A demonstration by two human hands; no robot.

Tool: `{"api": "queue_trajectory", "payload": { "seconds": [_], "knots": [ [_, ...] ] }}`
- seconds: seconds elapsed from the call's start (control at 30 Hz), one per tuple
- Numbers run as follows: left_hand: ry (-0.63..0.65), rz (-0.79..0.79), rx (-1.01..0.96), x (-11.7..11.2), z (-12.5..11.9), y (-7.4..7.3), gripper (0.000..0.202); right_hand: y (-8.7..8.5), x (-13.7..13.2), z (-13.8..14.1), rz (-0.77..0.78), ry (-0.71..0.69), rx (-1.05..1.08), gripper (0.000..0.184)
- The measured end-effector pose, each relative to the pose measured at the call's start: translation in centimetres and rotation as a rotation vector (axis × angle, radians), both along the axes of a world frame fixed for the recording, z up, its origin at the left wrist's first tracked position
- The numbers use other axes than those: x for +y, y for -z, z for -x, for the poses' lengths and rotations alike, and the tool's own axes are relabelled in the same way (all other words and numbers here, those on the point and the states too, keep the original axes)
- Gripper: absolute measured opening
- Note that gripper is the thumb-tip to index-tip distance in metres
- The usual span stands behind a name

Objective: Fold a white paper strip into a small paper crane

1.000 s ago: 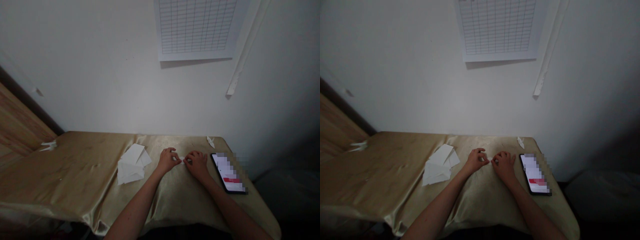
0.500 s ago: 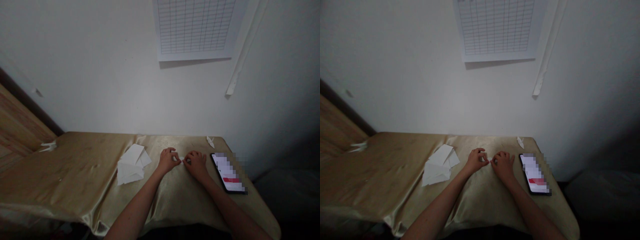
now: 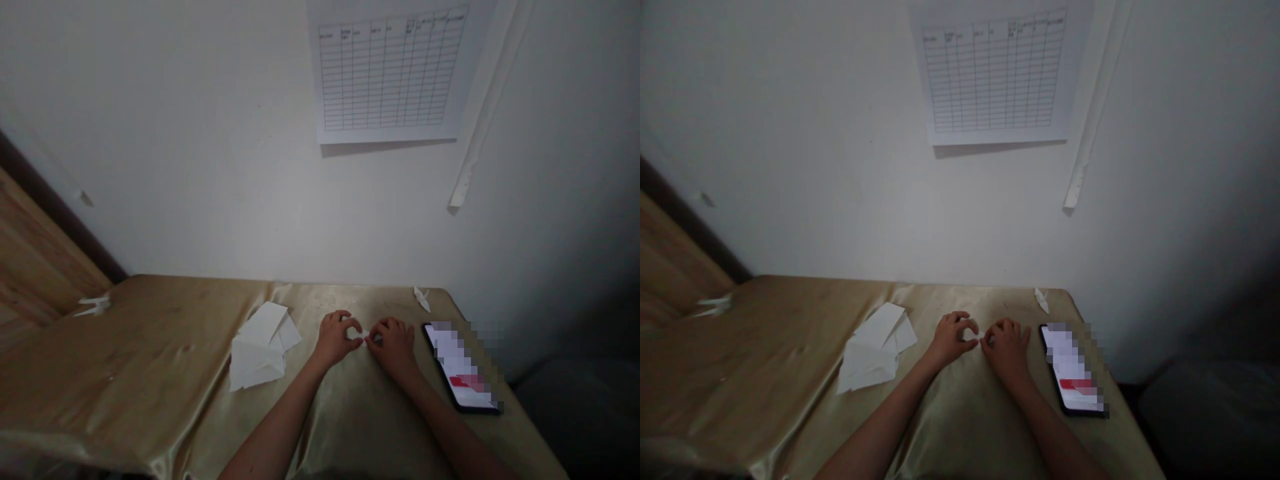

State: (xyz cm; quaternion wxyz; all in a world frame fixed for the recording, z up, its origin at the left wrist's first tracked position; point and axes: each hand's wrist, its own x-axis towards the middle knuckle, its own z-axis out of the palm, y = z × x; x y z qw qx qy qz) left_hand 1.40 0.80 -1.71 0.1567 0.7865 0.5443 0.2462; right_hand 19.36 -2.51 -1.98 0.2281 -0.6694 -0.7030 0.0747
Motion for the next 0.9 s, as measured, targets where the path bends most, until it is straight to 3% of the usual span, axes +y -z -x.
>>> {"api": "queue_trajectory", "payload": {
  "seconds": [0.37, 0.63, 0.9],
  "knots": [
    [-0.012, -0.029, 0.001, -0.6, -0.5, -0.1, 0.011, 0.5, -0.1, -0.2, -0.063, -0.024, -0.043, 0.018],
    [-0.012, -0.027, -0.002, -0.6, -0.5, -0.1, 0.013, 0.7, -0.1, -0.6, -0.037, -0.044, -0.050, 0.018],
    [0.075, 0.018, -0.004, -0.3, 0.6, 0.0, 0.022, 0.4, 0.1, -1.3, 0.039, -0.077, -0.009, 0.018]
  ]
}}
